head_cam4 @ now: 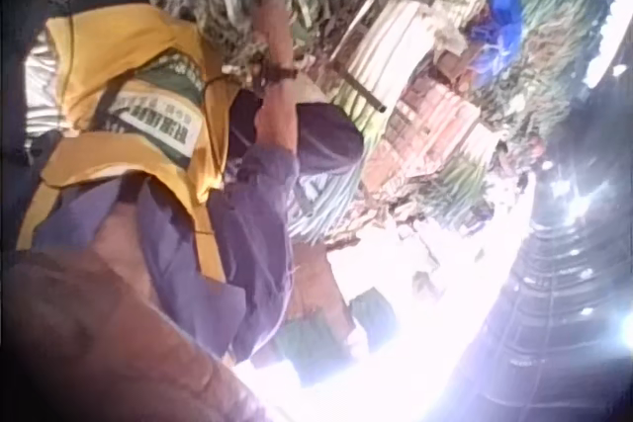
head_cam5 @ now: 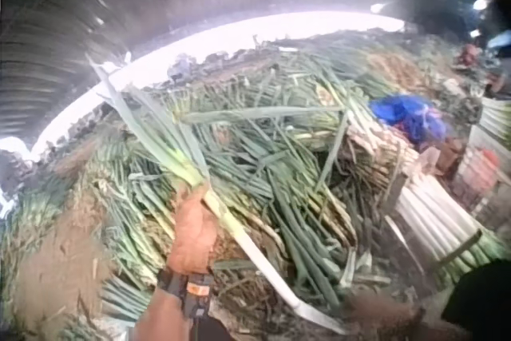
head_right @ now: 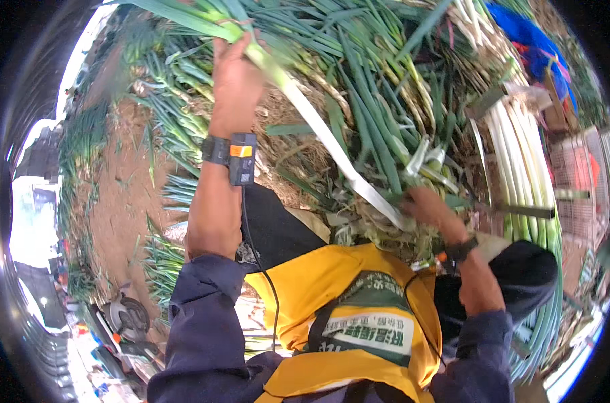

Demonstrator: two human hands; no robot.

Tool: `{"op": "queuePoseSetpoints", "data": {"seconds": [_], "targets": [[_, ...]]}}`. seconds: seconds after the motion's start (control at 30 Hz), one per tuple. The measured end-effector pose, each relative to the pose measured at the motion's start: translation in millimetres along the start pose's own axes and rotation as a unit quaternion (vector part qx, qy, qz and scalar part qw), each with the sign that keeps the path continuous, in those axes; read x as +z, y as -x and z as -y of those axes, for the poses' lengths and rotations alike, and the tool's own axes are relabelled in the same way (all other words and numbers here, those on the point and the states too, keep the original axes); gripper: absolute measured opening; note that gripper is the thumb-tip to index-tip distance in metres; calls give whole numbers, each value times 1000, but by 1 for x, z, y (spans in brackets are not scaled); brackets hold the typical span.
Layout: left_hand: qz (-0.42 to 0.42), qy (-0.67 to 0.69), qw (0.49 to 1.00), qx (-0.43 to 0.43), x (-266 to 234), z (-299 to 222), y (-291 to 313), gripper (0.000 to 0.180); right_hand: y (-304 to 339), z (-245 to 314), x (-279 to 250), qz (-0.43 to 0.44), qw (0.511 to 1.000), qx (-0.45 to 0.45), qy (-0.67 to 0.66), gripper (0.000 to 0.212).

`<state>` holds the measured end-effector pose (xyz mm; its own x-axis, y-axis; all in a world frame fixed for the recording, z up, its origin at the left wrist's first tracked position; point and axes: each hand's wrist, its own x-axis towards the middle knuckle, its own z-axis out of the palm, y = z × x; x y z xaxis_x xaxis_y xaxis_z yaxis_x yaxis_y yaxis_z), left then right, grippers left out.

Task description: The person is cleaning and peeling the outer layers of fresh leeks and placing them into a crate for processing.

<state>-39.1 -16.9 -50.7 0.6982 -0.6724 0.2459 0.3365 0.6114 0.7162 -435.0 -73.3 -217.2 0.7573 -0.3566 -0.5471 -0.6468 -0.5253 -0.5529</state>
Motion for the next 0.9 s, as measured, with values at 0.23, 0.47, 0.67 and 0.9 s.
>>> {"op": "queuePoseSetpoints", "data": {"seconds": [0.23,0.47,0.67,0.9], "targets": [[77,81,991,-71,27,5,16,31,-33,172,-127,-236,886,-217,-335,36],[123,80,979,-141,30,27,14,28,-85,188,-147,-202,801,-299,-478,21],[117,77,980,-138,34,24,14,27,-73,191,-149,-170,776,-305,-525,16],[116,87,977,-154,47,19,27,39,-33,190,-142,-280,861,-300,-302,15]]}}
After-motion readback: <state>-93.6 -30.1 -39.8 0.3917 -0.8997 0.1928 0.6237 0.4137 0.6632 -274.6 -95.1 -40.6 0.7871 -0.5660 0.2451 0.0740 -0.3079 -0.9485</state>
